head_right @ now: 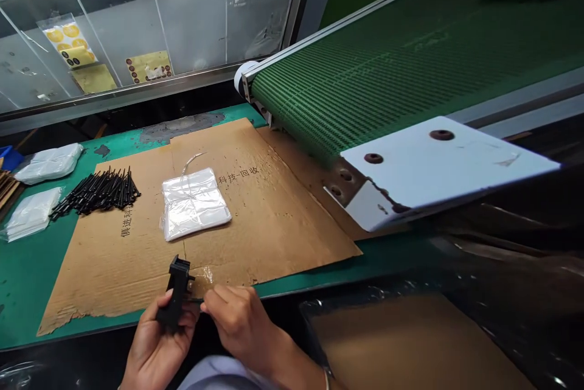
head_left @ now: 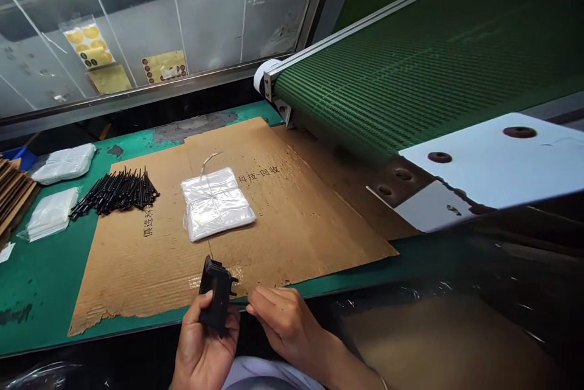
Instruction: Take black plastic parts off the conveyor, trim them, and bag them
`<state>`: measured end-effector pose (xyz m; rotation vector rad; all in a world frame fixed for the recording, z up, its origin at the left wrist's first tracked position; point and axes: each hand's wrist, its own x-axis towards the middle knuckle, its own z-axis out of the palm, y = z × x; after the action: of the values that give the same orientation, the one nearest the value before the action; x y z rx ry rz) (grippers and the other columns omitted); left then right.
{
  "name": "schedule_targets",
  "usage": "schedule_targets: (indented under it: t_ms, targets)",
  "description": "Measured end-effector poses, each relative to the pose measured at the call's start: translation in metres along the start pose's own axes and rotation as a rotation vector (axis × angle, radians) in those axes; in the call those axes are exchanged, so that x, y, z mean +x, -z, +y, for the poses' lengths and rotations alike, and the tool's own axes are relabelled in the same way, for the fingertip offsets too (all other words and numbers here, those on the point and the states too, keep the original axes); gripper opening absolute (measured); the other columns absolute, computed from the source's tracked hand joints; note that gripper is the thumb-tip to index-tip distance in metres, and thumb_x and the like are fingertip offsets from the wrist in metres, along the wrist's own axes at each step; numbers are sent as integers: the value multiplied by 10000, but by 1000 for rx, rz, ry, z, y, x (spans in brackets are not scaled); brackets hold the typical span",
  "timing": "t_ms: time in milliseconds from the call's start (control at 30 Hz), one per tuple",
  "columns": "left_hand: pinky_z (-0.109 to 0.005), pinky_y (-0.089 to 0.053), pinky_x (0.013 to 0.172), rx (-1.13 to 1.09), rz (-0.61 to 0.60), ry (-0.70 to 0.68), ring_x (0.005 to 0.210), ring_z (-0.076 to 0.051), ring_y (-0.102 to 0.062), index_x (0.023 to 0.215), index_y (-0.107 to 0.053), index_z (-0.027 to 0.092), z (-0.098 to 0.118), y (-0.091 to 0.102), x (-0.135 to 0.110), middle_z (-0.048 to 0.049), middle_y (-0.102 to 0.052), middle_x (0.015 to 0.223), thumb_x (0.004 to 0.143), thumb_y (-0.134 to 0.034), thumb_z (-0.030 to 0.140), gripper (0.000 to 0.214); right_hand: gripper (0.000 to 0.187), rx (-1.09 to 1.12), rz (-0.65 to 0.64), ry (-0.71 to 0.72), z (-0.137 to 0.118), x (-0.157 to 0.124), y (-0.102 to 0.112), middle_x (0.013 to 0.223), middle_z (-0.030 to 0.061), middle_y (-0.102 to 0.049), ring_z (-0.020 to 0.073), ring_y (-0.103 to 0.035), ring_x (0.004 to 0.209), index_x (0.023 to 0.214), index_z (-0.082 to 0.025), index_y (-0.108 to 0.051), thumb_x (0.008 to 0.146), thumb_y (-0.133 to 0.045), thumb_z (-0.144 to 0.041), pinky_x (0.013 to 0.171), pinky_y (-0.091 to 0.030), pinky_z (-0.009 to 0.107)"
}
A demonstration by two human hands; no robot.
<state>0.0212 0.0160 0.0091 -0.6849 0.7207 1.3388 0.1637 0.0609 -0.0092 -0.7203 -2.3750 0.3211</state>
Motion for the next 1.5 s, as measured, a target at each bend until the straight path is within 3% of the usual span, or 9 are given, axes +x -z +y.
schedule_targets:
  t_ms: [133,267,433,533,700,967,1200,1333,1500]
  targets:
    - [-166,-400,407,131,-14,43,475,-96,-515,617,-579,76,-2,7,-1,-80,-579,553,794,-378,75,268,353,-13,39,-58,16,4,4,509,-28,-439,94,-397,453,613,-183,-411,926,-249,-151,470,-253,232]
    - [-188,-414,397,390,19,38,458,-119,-535,608,-593,86,0,17,4,-72,-611,549,670,-561,70,71,364,69,11,-67,25,2,8,515,-34,-432,85,-381,440,629,-180,-414,945,-236,-213,464,-256,227]
    - [-171,-433,437,516,-230,8,483,-98,-542,705,-642,116,5,18,11,-34,-634,612,503,-721,49,226,407,138,-63,72,17,1,17,528,-24,-451,89,-384,459,635,-169,-442,955,-201,-243,475,-260,239]
    - [-145,-413,443,538,-342,-10,453,-59,-493,760,-657,120,6,16,13,0,-589,565,548,-715,71,225,418,89,-88,133,12,2,18,524,-15,-455,100,-361,455,618,-168,-454,949,-207,-230,460,-238,257]
    - [-159,-397,439,630,-403,-48,439,-60,-468,831,-651,108,4,17,13,9,-541,546,599,-677,92,234,415,33,-72,187,8,4,14,505,-18,-440,104,-362,447,588,-173,-452,937,-231,-207,451,-224,264]
    - [-150,-350,398,613,-303,-8,403,-43,-409,786,-645,117,0,20,13,31,-475,508,569,-688,100,222,400,20,-124,236,8,3,16,484,-23,-464,100,-386,437,571,-175,-449,930,-273,-194,436,-190,272]
    - [-138,-298,365,582,-331,-89,395,-32,-372,858,-648,106,7,18,14,32,-483,521,585,-685,102,276,428,70,-199,285,1,-15,18,484,-23,-463,100,-378,435,575,-173,-464,940,-248,-227,439,-183,270]
    - [-156,-332,398,581,-286,-171,424,-41,-397,1035,-596,127,7,18,13,3,-569,632,629,-661,103,411,426,121,-111,138,-5,-16,21,514,-18,-458,95,-370,458,612,-162,-461,943,-196,-204,478,-252,256]
    - [-159,-377,450,555,-261,-258,476,-55,-457,1030,-608,157,0,20,13,-10,-618,712,629,-661,101,409,438,115,-93,39,-13,-10,14,528,-18,-467,95,-395,466,621,-169,-439,954,-158,-216,485,-263,257]
